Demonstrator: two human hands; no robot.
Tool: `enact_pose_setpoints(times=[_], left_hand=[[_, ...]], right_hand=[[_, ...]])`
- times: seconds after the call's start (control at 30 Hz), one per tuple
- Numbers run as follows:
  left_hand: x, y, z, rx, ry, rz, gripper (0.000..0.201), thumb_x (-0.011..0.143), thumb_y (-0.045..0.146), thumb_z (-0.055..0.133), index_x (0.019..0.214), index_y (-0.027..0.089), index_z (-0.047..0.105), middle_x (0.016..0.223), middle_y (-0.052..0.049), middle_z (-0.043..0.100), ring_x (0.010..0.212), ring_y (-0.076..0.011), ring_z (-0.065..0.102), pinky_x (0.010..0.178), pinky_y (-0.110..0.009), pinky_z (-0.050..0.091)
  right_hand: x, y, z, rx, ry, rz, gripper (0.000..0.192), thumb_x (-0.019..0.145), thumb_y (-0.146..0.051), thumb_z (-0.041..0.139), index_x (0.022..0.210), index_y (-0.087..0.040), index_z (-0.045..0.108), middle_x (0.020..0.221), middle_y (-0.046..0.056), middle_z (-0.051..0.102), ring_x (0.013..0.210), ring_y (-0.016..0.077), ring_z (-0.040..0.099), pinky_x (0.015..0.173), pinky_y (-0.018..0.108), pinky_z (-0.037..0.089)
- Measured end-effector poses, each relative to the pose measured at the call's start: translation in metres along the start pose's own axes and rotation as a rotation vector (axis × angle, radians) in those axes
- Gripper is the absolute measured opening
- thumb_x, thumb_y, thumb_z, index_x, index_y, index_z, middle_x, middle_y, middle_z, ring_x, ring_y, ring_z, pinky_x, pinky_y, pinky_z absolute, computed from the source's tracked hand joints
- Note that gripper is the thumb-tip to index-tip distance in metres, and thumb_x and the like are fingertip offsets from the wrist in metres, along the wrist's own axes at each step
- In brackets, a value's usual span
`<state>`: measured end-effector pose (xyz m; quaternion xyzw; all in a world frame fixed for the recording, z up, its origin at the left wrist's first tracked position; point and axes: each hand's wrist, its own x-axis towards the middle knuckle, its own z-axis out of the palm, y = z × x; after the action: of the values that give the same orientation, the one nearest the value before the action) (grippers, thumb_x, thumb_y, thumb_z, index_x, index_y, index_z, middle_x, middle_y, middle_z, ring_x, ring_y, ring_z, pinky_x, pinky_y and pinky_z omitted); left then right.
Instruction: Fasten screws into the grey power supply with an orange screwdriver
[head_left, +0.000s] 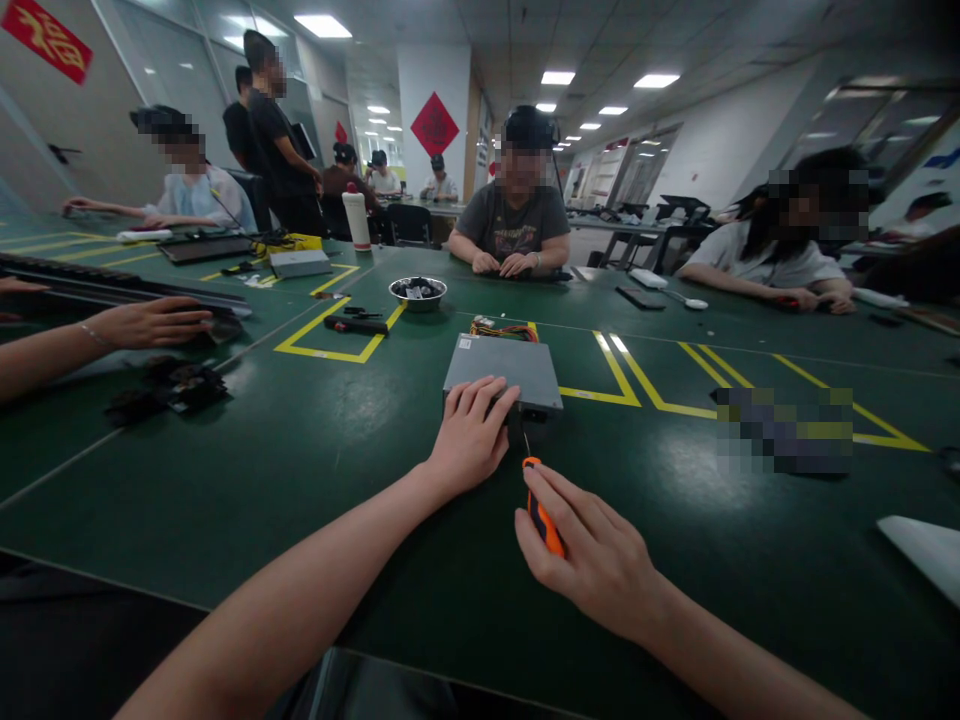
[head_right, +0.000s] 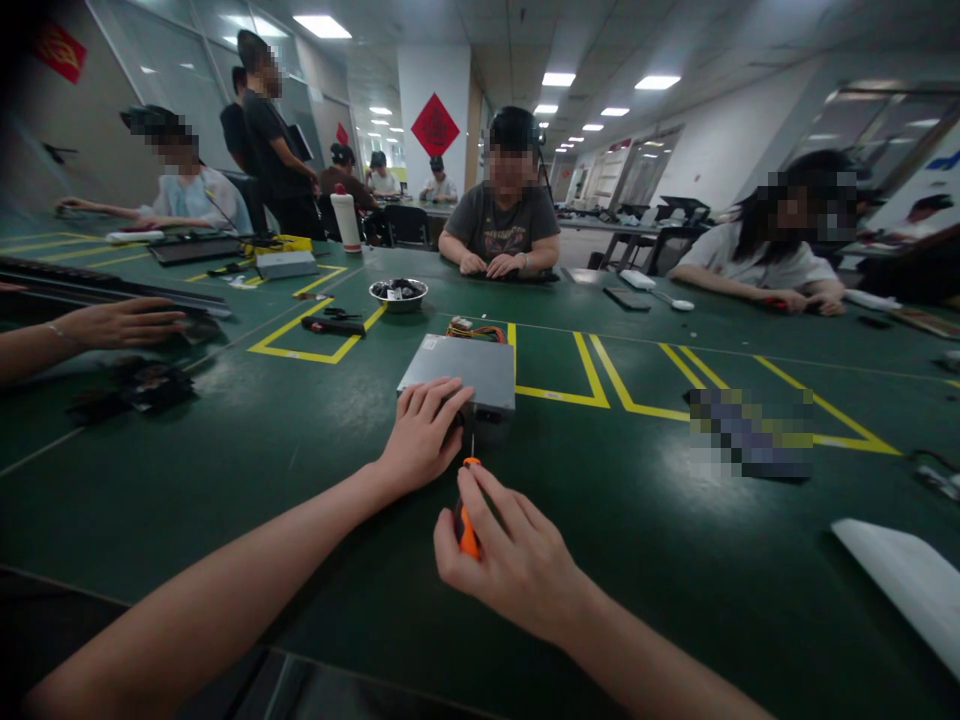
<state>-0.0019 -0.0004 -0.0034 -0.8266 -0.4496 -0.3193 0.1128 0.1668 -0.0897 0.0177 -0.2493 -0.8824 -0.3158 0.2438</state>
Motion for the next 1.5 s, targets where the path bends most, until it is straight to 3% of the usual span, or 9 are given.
enact_pose_setpoints(times=[0.17, 0.3, 0.43, 0.53, 0.63, 0.73, 0.97, 1.27, 1.5], left_hand=[[0.0, 0.0, 0.0, 0.002, -0.002, 0.001, 0.046, 0.08, 0.02, 0.046, 0.126, 0.019, 0.041, 0.13, -0.007, 0.043, 0.124, -0.0231, 0.033, 0.105, -0.041, 0.022], [0.0, 0.0, 0.002, 0.006, 0.01, 0.006, 0.047, 0.079, 0.019, 0.047, 0.126, 0.02, 0.041, 0.13, -0.008, 0.044, 0.123, -0.023, 0.034, 0.104, -0.041, 0.022], [0.0, 0.0, 0.002, 0.005, 0.009, 0.006, 0.046, 0.079, 0.019, 0.047, 0.125, 0.02, 0.042, 0.13, -0.008, 0.044, 0.123, -0.0233, 0.034, 0.104, -0.042, 0.022], [0.0, 0.0, 0.0, 0.007, 0.005, 0.011, 0.046, 0.079, 0.019, 0.047, 0.125, 0.019, 0.042, 0.13, -0.008, 0.044, 0.123, -0.0233, 0.034, 0.104, -0.041, 0.022], [0.0, 0.0, -0.001, 0.009, 0.004, 0.013, 0.047, 0.079, 0.019, 0.047, 0.125, 0.019, 0.042, 0.13, -0.008, 0.044, 0.123, -0.0234, 0.034, 0.104, -0.041, 0.022], [0.001, 0.001, -0.002, 0.012, -0.001, 0.012, 0.046, 0.079, 0.019, 0.047, 0.125, 0.019, 0.042, 0.13, -0.008, 0.044, 0.123, -0.0229, 0.034, 0.104, -0.041, 0.022], [0.001, 0.002, -0.001, 0.018, -0.002, 0.011, 0.046, 0.08, 0.019, 0.047, 0.126, 0.02, 0.041, 0.131, -0.007, 0.043, 0.123, -0.0224, 0.033, 0.103, -0.04, 0.023], [0.0, 0.003, -0.002, 0.003, -0.004, -0.001, 0.047, 0.08, 0.019, 0.047, 0.126, 0.02, 0.041, 0.13, -0.009, 0.044, 0.123, -0.0245, 0.034, 0.103, -0.043, 0.022], [0.0, 0.002, -0.003, 0.003, -0.01, 0.003, 0.047, 0.08, 0.02, 0.046, 0.127, 0.019, 0.04, 0.13, -0.009, 0.043, 0.123, -0.0241, 0.034, 0.104, -0.043, 0.022]], right_hand=[[-0.006, 0.008, 0.003, -0.025, 0.059, 0.049, 0.022, 0.076, -0.014, 0.058, 0.094, -0.025, 0.054, 0.107, 0.007, 0.064, 0.104, 0.0205, 0.057, 0.079, 0.032, 0.052], [-0.006, 0.005, 0.008, 0.055, 0.082, 0.001, 0.025, 0.074, -0.017, 0.06, 0.098, -0.021, 0.053, 0.116, 0.013, 0.058, 0.115, 0.0276, 0.048, 0.083, 0.04, 0.05], [-0.003, 0.004, 0.009, 0.013, 0.136, -0.03, 0.036, 0.071, -0.019, 0.064, 0.106, -0.022, 0.054, 0.109, 0.013, 0.06, 0.11, 0.0266, 0.053, 0.074, 0.031, 0.052], [-0.002, 0.007, 0.005, 0.001, 0.176, -0.018, 0.026, 0.07, -0.017, 0.065, 0.095, -0.022, 0.058, 0.098, 0.011, 0.064, 0.102, 0.0235, 0.058, 0.069, 0.025, 0.051], [-0.003, 0.007, 0.001, 0.025, 0.164, -0.006, 0.017, 0.07, -0.016, 0.065, 0.087, -0.019, 0.059, 0.097, 0.012, 0.065, 0.102, 0.0245, 0.057, 0.073, 0.029, 0.05], [-0.004, 0.002, -0.002, 0.016, 0.138, 0.012, 0.017, 0.074, -0.018, 0.061, 0.091, -0.017, 0.061, 0.099, 0.013, 0.065, 0.101, 0.0255, 0.057, 0.077, 0.035, 0.049], [-0.001, -0.008, -0.012, -0.056, 0.07, 0.052, 0.021, 0.076, -0.016, 0.06, 0.097, -0.016, 0.063, 0.094, 0.009, 0.067, 0.085, 0.018, 0.06, 0.075, 0.028, 0.048], [-0.002, -0.005, -0.013, -0.099, 0.033, 0.225, 0.02, 0.081, -0.026, 0.055, 0.088, -0.009, 0.062, 0.072, 0.008, 0.065, 0.061, 0.0128, 0.059, 0.055, 0.024, 0.044], [0.004, -0.019, -0.008, -0.136, -0.055, 0.325, 0.014, 0.083, -0.009, 0.047, 0.088, -0.008, 0.059, 0.072, 0.007, 0.064, 0.06, 0.013, 0.059, 0.053, 0.024, 0.042]])
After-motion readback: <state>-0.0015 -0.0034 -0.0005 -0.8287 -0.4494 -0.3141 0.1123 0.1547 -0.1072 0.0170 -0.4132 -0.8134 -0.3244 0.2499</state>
